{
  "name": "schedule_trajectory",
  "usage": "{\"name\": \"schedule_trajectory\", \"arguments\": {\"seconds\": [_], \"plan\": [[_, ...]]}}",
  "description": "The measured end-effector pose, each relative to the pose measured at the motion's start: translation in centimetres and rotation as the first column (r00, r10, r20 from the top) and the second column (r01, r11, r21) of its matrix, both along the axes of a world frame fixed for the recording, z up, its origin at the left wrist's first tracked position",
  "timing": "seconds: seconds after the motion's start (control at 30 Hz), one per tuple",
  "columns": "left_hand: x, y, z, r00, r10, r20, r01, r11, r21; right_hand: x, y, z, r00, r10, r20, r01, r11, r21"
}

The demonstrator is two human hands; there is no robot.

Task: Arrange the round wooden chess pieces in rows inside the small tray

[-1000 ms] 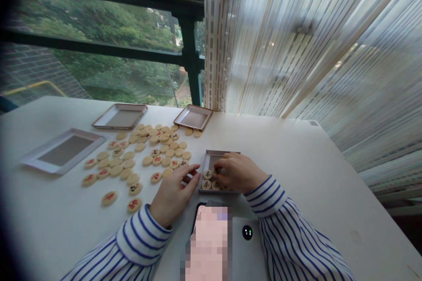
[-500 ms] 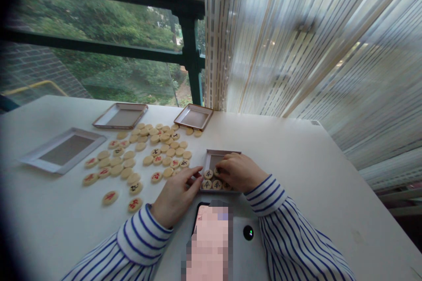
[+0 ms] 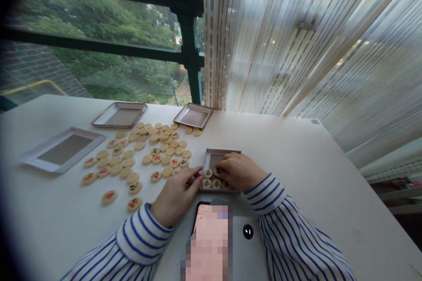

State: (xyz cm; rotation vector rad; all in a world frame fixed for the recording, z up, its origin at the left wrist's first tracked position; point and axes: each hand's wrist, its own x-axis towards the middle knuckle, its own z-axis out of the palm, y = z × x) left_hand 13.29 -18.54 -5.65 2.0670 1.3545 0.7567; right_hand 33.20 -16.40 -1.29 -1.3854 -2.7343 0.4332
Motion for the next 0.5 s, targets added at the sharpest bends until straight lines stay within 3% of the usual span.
{"name": "schedule_trajectory", "arguments": {"seconds": [0.5], "plan": [[-0.04,-0.08,0.23,1.0,-0.015,-0.002,0.015,1.0,0.003,-0.15,-0.24,-0.07,1.0,0.002,0.002,-0.002,1.0,0.013]]}}
